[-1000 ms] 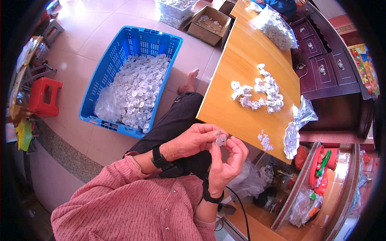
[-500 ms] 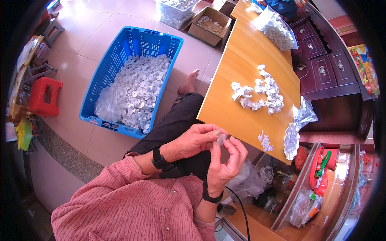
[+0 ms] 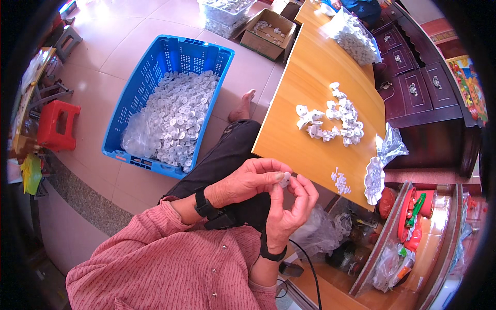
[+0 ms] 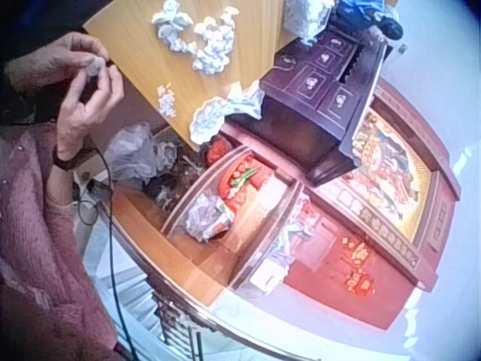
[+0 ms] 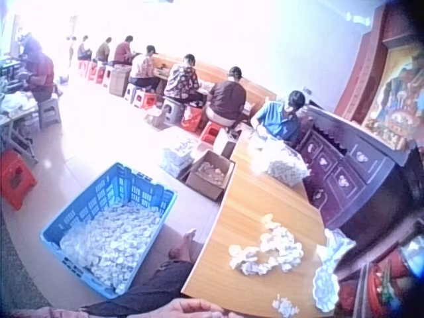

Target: Assembling small white plastic components by hand in a manufacturing environment.

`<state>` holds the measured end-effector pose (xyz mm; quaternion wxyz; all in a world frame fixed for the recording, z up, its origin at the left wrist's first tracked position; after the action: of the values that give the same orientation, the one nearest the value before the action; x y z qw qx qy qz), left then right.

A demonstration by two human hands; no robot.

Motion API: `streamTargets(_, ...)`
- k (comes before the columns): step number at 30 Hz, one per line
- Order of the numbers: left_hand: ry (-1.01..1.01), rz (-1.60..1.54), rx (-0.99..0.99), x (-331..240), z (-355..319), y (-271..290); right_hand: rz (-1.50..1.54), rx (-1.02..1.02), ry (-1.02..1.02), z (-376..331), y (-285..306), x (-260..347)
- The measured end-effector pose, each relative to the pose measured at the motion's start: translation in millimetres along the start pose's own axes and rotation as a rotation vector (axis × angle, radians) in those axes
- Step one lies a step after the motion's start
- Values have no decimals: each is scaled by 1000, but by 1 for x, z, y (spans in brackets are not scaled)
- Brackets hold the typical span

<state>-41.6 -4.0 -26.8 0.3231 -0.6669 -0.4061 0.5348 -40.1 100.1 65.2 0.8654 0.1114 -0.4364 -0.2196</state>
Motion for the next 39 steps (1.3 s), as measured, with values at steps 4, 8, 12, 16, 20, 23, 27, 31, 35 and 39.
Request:
streamTargets(4,-12,2,-20,0,1,0,-31,26,18,0,-1,-1)
streamTargets(8,-1,-2,-34,0,0,1,-29,0,73,1,-1,3)
streamTargets(12,-7,2,-33,0,0,0,-44,30,40,-1,-2,-1)
streamTargets(16,-17,37,-33,0,-1,-1,-26,55,-6,-2,-3,-4)
streamTargets(20,-9,44,-9,-3,-4,-5,-8,45,10,-3,-2,-4)
streamTargets(23,2,2,10,1,-2,-3,6,1,39,-3,1,-1)
streamTargets(27,-13,21,21,2,-2,-3,29,-33,5,-4,3,0)
streamTargets(31,-16,-9,35,-1,-5,-6,25,-2,-34,-1,2,3)
streamTargets(35,-19,-5,40,-3,-6,-7,-15,5,15,0,4,1)
streamTargets(39,-22,7,35,-1,-5,-5,15,8,45,0,4,2)
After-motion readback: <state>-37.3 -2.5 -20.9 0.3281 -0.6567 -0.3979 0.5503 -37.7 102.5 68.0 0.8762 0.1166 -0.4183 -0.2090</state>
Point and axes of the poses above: each hand's wrist, its own z-axis towards the middle knuckle, its own y-axis out of the back of the hand, x = y × z, the point moved 8 cm from there along z, towards the middle knuckle, and after that the axes turned 15 degrees about -x, right-handed, at the moved point
